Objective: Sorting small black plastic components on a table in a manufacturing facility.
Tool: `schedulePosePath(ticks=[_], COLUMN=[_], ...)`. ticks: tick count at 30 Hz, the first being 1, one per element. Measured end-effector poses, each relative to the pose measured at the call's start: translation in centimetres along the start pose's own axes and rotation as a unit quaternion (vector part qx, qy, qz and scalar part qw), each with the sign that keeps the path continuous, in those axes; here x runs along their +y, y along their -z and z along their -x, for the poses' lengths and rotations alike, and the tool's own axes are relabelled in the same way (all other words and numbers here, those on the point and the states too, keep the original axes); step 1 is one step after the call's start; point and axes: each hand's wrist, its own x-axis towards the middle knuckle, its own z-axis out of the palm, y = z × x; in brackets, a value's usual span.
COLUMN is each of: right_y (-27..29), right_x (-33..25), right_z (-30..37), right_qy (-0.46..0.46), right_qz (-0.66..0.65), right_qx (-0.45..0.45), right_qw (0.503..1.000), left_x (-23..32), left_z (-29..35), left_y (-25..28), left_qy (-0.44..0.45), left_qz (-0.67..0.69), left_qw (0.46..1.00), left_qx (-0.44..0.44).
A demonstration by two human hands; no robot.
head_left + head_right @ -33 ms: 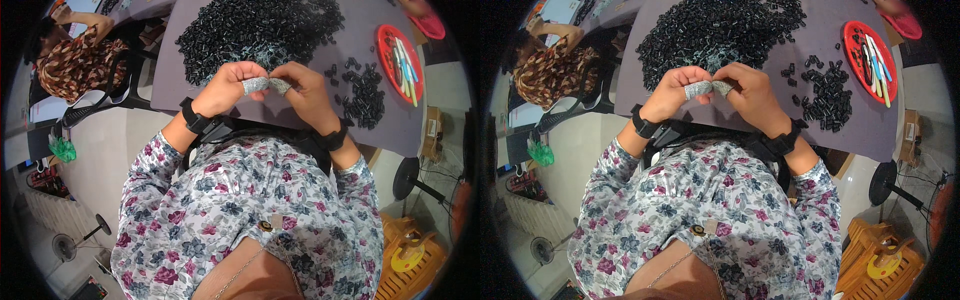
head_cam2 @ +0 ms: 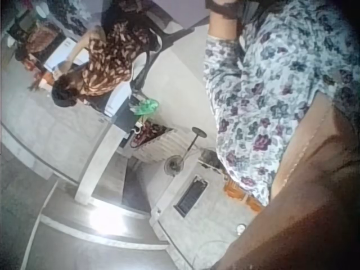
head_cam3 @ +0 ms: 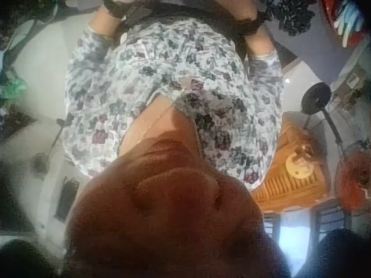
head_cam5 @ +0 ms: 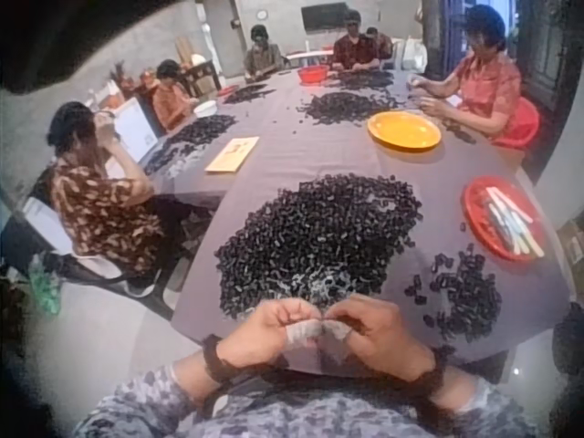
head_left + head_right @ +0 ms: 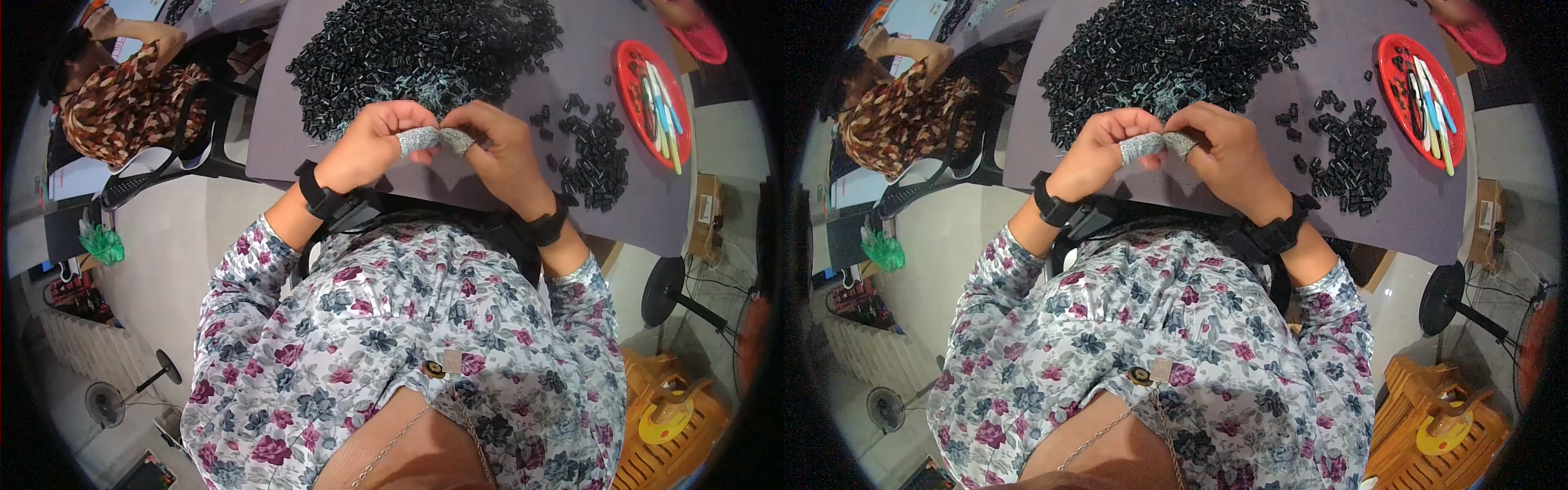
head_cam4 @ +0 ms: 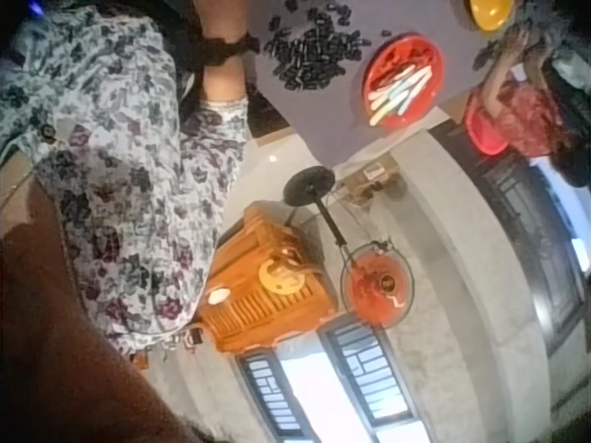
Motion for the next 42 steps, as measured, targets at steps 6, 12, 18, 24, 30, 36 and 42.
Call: schedulePosePath(ticks=[6, 12, 18, 24, 30, 36, 42], right_y=[-1.5, -0.4, 0.0, -0.3, 0.1, -0.3, 0.0], right_x=[0.1, 1.3, 1.4, 0.6, 0.2, 0.5, 0.7], right_z=[0.9, 0.5, 0.1, 0.1, -0.1, 0.5, 0.5], right_qy=[-0.103, -0.290, -0.220, -0.200, -0.214, -0.145, 0.060], right_qz=[0.000, -0.297, -0.244, -0.222, -0.197, -0.114, 0.091], right_qx=[0.046, -0.040, -0.032, -0.019, -0.027, -0.027, -0.059], right_qw=[0.994, 0.909, 0.944, 0.954, 0.956, 0.982, 0.992], left_x=[-0.3, -0.8, 0.5, 0.0, 0.3, -0.4, -0.5], left_z=[0.3, 0.4, 0.6, 0.7, 0.6, 0.2, 0.2], left_y=[-1.4, -1.9, -2.5, -2.2, -2.2, -1.5, 0.2], left_qy=[-0.092, -0.116, -0.118, -0.099, -0.097, -0.040, 0.173], left_qz=[-0.235, -0.282, -0.346, -0.349, -0.340, -0.173, 0.127], left_qw=[0.965, 0.945, 0.922, 0.923, 0.927, 0.982, 0.976], left_qx=[0.076, 0.122, 0.128, 0.128, 0.120, 0.071, 0.025])
